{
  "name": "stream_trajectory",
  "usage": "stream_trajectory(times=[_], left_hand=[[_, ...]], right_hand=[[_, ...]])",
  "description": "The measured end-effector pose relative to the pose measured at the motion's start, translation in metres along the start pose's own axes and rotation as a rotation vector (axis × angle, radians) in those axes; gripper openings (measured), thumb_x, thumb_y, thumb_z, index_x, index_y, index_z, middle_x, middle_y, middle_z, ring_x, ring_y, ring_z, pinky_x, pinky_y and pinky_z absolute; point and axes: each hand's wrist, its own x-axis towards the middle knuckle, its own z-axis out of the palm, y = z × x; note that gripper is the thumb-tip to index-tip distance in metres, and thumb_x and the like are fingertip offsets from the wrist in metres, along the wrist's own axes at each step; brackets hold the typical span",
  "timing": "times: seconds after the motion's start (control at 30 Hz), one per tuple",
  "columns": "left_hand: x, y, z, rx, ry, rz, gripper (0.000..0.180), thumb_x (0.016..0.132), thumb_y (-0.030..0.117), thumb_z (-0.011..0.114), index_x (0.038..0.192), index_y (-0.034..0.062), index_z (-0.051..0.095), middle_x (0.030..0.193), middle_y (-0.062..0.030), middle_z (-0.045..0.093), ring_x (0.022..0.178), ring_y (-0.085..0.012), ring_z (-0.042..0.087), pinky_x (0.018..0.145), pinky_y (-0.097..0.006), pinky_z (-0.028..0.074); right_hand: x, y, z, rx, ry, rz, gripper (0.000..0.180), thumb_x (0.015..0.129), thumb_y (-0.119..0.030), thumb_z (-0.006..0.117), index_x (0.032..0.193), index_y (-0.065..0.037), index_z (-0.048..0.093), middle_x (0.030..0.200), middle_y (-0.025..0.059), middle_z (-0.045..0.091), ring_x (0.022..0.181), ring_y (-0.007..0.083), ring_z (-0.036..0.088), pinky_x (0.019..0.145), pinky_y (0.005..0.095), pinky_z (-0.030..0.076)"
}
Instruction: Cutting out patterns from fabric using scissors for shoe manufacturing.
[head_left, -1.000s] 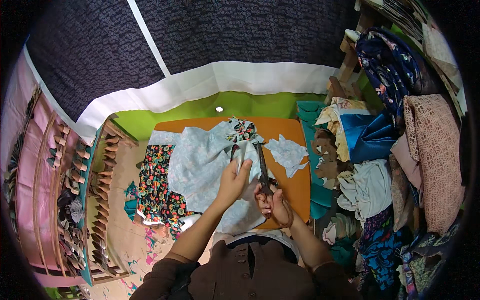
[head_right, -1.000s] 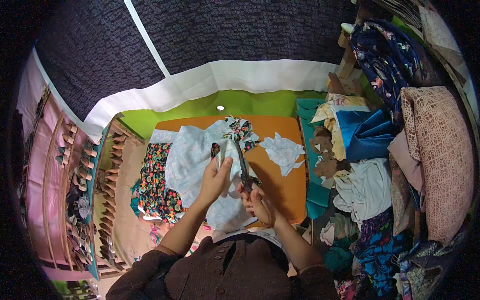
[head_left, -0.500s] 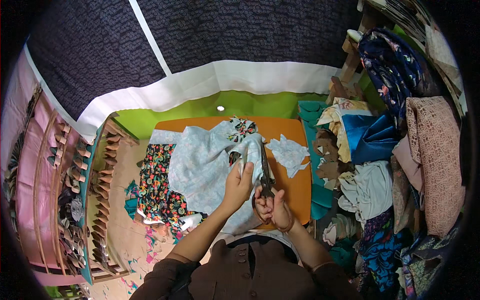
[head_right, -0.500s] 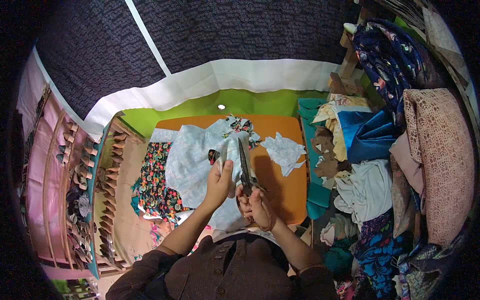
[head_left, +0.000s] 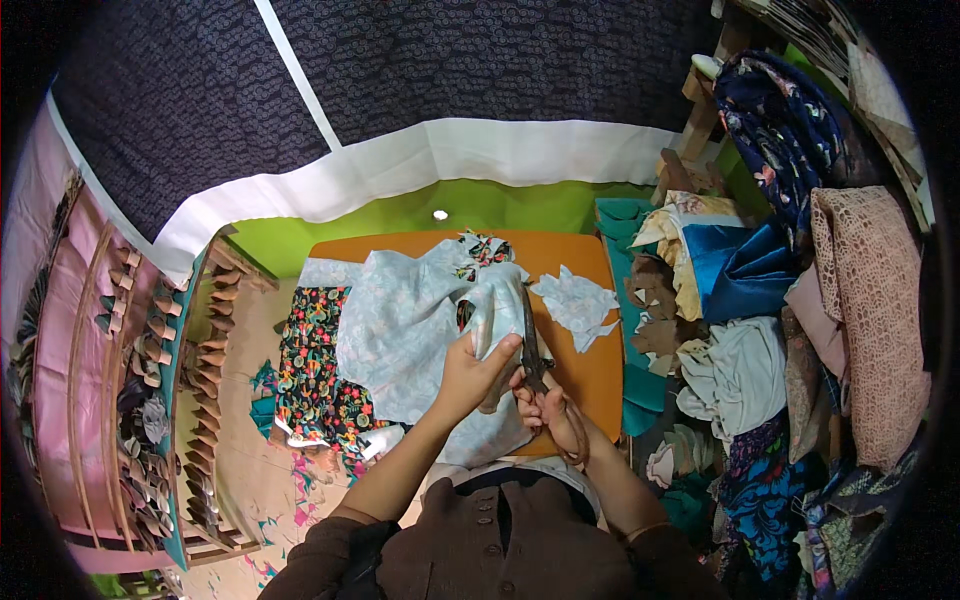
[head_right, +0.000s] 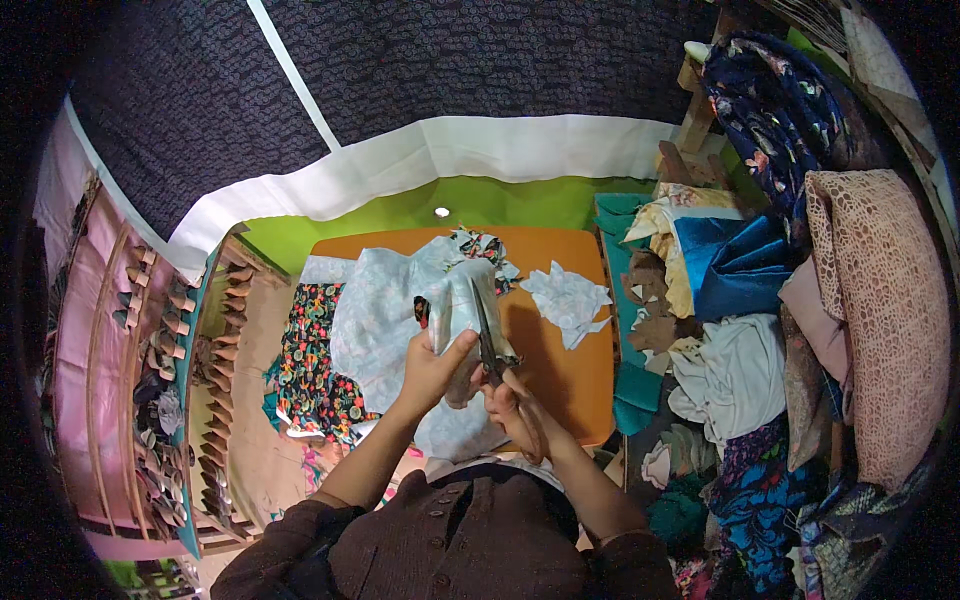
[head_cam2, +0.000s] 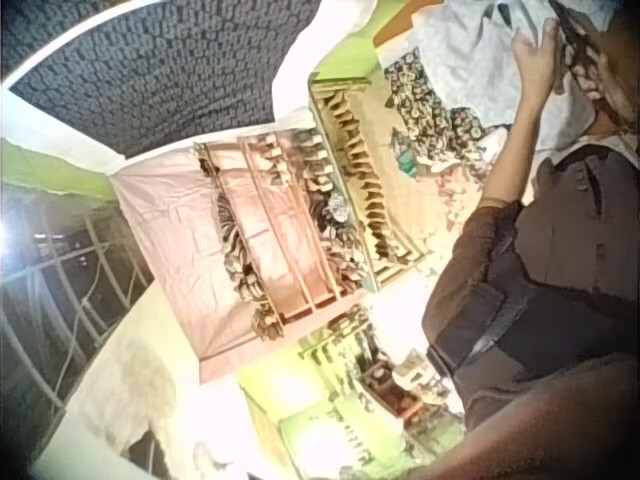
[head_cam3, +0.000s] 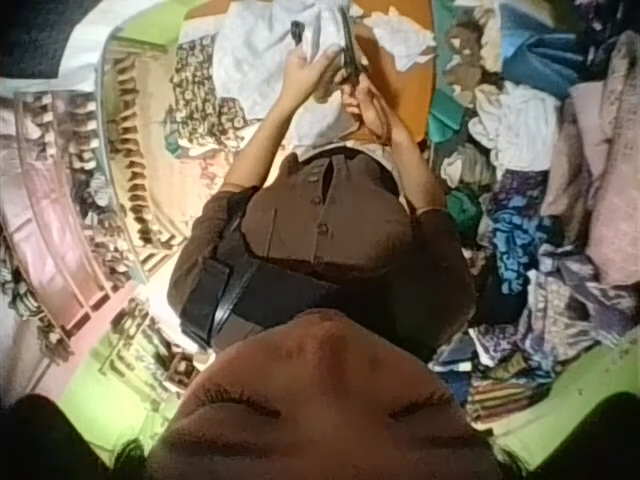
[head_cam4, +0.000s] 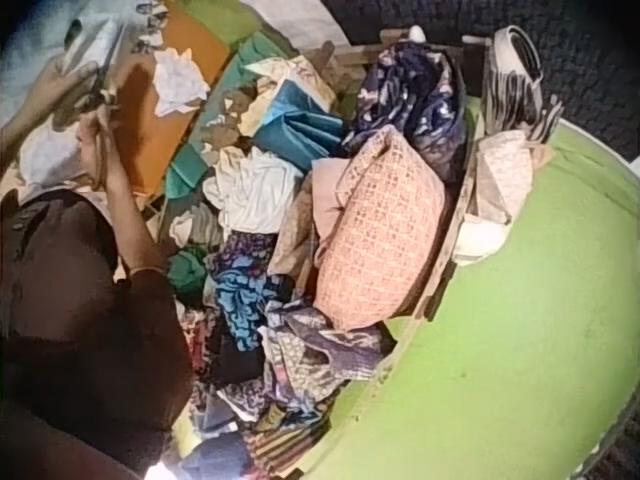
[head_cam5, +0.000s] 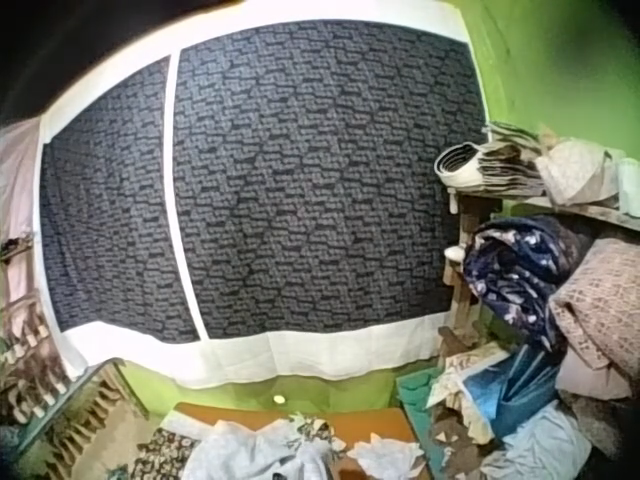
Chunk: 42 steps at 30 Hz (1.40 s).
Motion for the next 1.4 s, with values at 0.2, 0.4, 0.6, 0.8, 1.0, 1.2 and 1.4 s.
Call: stream_trajectory(times=[0.2,0.4,0.6,0.8,1.0,1.2,1.4], left_hand=[[0.003,-0.011,-0.007,-0.023,-0.025,-0.053,0.018,0.082,0.018,0.058,0.076,0.0019,0.055,0.061,-0.0016,0.055,0.049,-0.0081,0.052,0.044,-0.022,0.041],[0.005,-0.007,-0.008,0.041,-0.034,-0.020,0.016,0.081,0.017,0.060,0.078,0.0016,0.057,0.064,-0.0009,0.058,0.052,-0.0065,0.053,0.047,-0.021,0.042],[0.002,-0.006,-0.009,-0.014,-0.106,-0.130,0.016,0.081,0.016,0.060,0.081,0.0010,0.057,0.066,-0.0010,0.058,0.055,-0.0065,0.054,0.048,-0.021,0.043],[0.003,-0.002,-0.005,-0.027,-0.137,-0.130,0.018,0.080,0.017,0.061,0.084,0.0004,0.057,0.069,-0.0019,0.058,0.059,-0.0071,0.054,0.052,-0.022,0.043],[-0.001,-0.015,-0.006,-0.036,-0.138,-0.088,0.019,0.081,0.021,0.060,0.078,0.0020,0.055,0.066,-0.0004,0.055,0.057,-0.0071,0.051,0.051,-0.022,0.042],[-0.003,-0.020,-0.001,-0.017,-0.097,-0.117,0.022,0.081,0.024,0.060,0.080,0.0028,0.055,0.061,0.0011,0.052,0.054,-0.0054,0.048,0.047,-0.021,0.039],[-0.006,-0.013,0.002,-0.041,-0.113,-0.084,0.024,0.083,0.027,0.058,0.079,0.0033,0.054,0.063,0.0014,0.051,0.053,-0.0046,0.047,0.047,-0.020,0.039]], right_hand=[[-0.001,-0.002,0.003,-0.056,0.035,-0.015,0.067,0.073,-0.070,0.034,0.099,-0.009,0.042,0.070,-0.0059,0.031,0.055,0.0034,0.026,0.046,0.0184,0.024],[-0.002,-0.004,0.010,0.191,0.008,0.015,0.064,0.075,-0.067,0.035,0.099,-0.009,0.040,0.073,-0.0056,0.031,0.054,0.0029,0.025,0.046,0.0162,0.023],[0.000,-0.002,0.013,0.301,-0.004,-0.004,0.064,0.075,-0.068,0.034,0.099,-0.009,0.039,0.073,-0.0052,0.031,0.054,0.0029,0.024,0.046,0.0155,0.022],[-0.001,-0.004,0.015,0.293,0.062,0.014,0.073,0.069,-0.075,0.028,0.098,-0.008,0.038,0.076,-0.0029,0.034,0.056,0.0045,0.026,0.047,0.0170,0.023],[0.003,0.000,0.020,0.289,0.095,-0.028,0.074,0.070,-0.076,0.022,0.097,-0.009,0.038,0.078,-0.0025,0.034,0.059,0.0065,0.027,0.051,0.0194,0.025],[0.004,0.012,0.016,0.404,0.089,-0.060,0.065,0.076,-0.069,0.026,0.100,-0.009,0.037,0.081,-0.0040,0.033,0.062,0.0052,0.028,0.053,0.0177,0.029],[0.004,0.010,0.014,0.391,0.077,-0.041,0.063,0.075,-0.069,0.028,0.092,-0.010,0.038,0.079,-0.0046,0.032,0.060,0.0044,0.028,0.052,0.0159,0.027]])
